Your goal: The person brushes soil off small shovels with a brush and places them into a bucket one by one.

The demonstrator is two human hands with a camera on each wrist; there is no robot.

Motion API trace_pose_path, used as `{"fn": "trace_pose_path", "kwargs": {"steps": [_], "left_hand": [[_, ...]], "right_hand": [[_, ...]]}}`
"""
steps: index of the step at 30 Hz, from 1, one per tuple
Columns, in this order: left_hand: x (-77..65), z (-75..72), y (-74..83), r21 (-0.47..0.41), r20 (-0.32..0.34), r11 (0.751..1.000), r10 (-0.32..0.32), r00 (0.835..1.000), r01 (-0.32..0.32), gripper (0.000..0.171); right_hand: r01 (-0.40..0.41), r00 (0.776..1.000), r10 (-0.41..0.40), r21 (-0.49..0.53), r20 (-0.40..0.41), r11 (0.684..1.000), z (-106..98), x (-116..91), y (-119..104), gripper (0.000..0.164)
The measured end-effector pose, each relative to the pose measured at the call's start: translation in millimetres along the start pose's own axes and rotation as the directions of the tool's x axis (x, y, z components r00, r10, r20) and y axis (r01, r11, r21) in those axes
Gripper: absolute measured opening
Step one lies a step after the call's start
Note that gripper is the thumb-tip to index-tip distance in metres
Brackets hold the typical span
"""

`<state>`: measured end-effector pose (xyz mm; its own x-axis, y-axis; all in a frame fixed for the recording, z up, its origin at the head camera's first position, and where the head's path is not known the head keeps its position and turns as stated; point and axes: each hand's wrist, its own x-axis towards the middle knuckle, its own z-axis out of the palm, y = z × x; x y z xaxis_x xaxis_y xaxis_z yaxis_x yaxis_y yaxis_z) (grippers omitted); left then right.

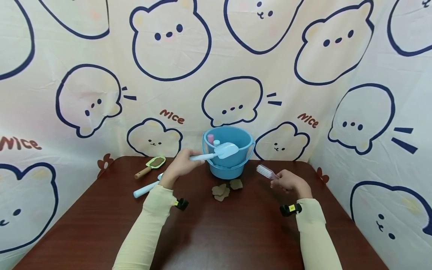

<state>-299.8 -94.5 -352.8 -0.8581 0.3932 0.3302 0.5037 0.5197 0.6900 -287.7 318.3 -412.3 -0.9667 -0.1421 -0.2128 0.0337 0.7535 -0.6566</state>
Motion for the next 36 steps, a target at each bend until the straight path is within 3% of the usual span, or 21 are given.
{"fn": "trace_pose_path", "kwargs": {"steps": [11,22,36], "left_hand": [[25.6,11.9,2.5,0.040,-0.040,0.998,-0.037,0.999,0.038,0.024],[34.0,22.4,5.6,-0.077,-0.130,0.989,-0.134,0.982,0.125,0.027],[39.7,27.0,10.7,-0.114,-0.258,0.990,-0.113,0.959,0.086,0.029]], "right_hand": [[-0.007,1.000,0.007,-0.021,0.000,1.000,-4,0,-1,0.023],[-0.006,1.000,0.007,-0.029,0.020,1.000,-1,3,1,0.025],[0.018,1.000,-0.017,-0.032,0.026,0.999,2,0,0,0.025]]}}
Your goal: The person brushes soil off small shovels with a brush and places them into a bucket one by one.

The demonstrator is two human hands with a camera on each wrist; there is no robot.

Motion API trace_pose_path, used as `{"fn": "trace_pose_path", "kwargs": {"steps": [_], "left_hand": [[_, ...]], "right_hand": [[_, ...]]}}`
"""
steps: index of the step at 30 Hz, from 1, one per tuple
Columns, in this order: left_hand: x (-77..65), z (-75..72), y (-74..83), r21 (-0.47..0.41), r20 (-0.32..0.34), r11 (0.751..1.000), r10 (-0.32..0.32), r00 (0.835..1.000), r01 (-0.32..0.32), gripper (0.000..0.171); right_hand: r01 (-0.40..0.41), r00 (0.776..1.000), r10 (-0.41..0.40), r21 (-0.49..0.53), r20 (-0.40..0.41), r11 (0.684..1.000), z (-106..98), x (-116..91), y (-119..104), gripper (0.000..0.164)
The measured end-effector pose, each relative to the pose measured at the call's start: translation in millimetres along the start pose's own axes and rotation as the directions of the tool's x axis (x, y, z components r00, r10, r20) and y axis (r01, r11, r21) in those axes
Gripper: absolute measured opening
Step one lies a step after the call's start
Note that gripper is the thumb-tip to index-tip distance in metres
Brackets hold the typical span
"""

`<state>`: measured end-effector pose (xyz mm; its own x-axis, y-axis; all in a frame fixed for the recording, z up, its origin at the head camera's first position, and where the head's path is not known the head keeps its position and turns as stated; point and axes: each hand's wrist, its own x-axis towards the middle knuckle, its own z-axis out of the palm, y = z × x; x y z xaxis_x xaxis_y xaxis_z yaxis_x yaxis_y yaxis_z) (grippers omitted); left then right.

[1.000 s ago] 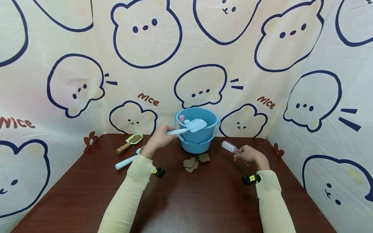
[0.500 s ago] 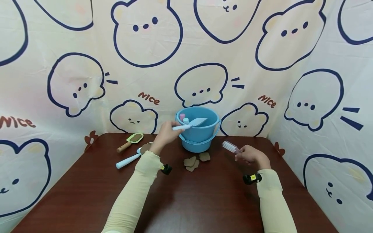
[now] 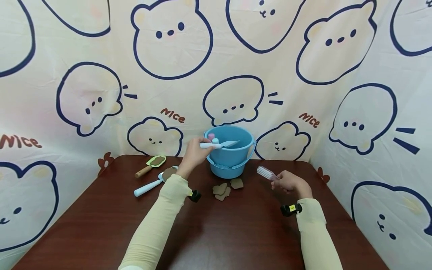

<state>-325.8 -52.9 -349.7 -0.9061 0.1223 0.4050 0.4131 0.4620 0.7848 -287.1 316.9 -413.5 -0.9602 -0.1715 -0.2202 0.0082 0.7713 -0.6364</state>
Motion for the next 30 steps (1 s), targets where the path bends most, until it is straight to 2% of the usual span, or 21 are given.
{"fn": "trace_pose_path", "kwargs": {"steps": [6,13,30], "left_hand": [[6.1,8.7,-2.1,-0.005,-0.043,1.000,0.018,0.999,-0.018,0.033],[8.9,17.1,0.2,-0.018,-0.079,0.999,0.043,0.996,-0.044,0.028],[24.6,38.5,-1.2,0.107,-0.101,0.987,0.129,0.986,-0.118,0.018]], "right_hand": [[-0.004,1.000,0.004,-0.001,-0.002,1.000,2,-1,2,0.022],[-0.013,1.000,0.013,-0.003,0.000,1.000,2,1,3,0.024],[-0.030,1.000,0.030,0.043,0.010,0.999,3,5,7,0.024]]}}
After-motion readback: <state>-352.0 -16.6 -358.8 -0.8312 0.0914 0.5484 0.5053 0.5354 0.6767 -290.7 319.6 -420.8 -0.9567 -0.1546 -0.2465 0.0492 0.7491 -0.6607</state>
